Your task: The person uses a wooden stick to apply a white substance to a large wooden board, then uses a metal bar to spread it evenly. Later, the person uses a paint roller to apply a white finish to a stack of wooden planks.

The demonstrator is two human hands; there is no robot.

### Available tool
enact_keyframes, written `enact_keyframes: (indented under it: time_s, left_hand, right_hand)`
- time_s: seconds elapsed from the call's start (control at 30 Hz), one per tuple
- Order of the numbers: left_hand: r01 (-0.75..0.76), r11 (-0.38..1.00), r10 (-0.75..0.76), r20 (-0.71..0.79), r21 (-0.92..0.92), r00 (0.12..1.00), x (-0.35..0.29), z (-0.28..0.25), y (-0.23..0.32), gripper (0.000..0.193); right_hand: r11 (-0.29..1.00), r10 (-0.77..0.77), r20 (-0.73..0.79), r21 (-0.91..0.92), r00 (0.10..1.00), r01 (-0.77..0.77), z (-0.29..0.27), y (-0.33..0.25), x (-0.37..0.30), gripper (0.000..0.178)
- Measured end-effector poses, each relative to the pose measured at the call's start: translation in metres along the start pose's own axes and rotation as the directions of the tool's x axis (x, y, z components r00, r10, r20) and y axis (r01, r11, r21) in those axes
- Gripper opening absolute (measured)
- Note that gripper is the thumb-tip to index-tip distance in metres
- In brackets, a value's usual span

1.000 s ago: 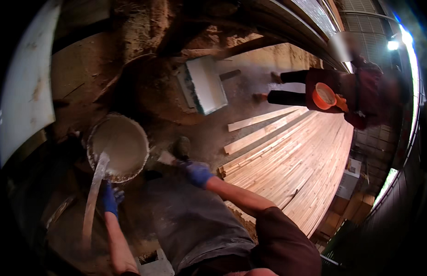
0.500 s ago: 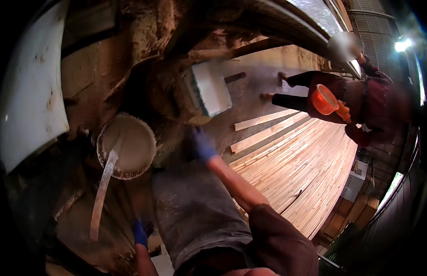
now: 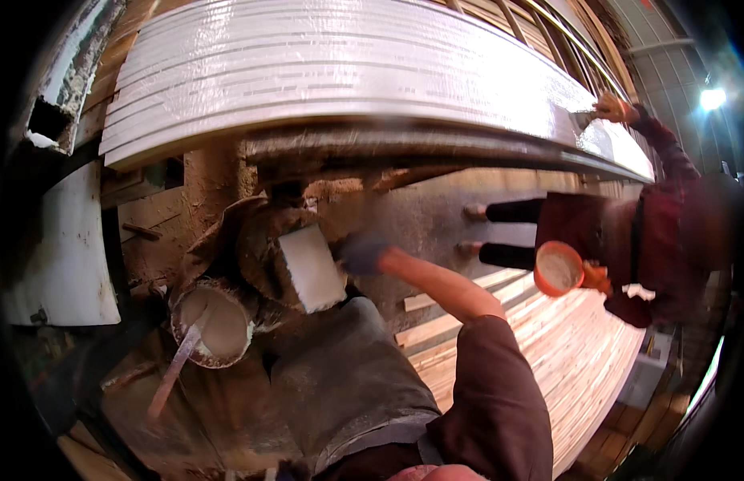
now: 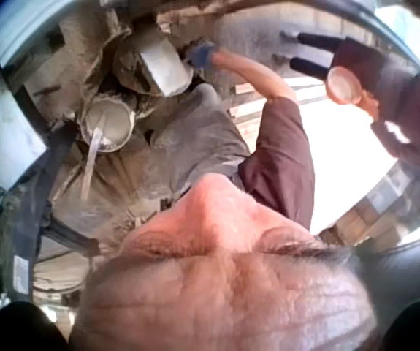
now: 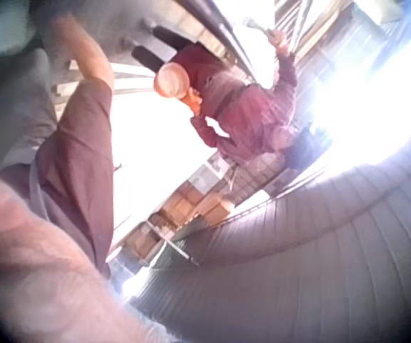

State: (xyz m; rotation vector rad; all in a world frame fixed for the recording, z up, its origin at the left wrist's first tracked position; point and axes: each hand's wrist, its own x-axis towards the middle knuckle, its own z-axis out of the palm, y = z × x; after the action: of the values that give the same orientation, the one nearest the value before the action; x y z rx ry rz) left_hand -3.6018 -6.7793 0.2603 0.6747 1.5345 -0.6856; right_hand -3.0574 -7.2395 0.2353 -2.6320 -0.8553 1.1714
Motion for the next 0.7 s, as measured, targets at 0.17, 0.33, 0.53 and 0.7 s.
enact_keyframes:
  time_s: [0.17, 0.33, 0.53, 0.7]
  left_hand:
    - [-0.046, 0.997, 0.051, -0.091, 0.061, 0.995, -0.008, 0.094, -0.052, 0.031]
    - [-0.118, 0.961, 0.142, -0.079, 0.250, 0.987, 0.009, 0.164, -0.099, 0.031]
    - [-0.408, 0.668, 0.515, 0.009, 0.622, 0.857, -0.001, 0.166, -0.155, 0.032]
    - [-0.478, -0.053, 0.756, 0.348, 0.877, 0.555, -0.017, 0.156, -0.188, 0.034]
  right_hand:
    - [0.936, -0.274, -0.173, 0.178, 0.946, 0.304, 0.024, 0.009, 0.025, 0.026]
    - [0.954, -0.251, -0.172, 0.123, 0.953, 0.274, 0.033, 0.012, 0.013, 0.026]
    - [0.940, -0.254, -0.222, 0.171, 0.941, 0.294, -0.063, -0.041, -0.110, 0.026]
    - [0.920, -0.240, -0.364, 0.210, 0.900, 0.330, -0.147, -0.055, -0.237, 0.029]
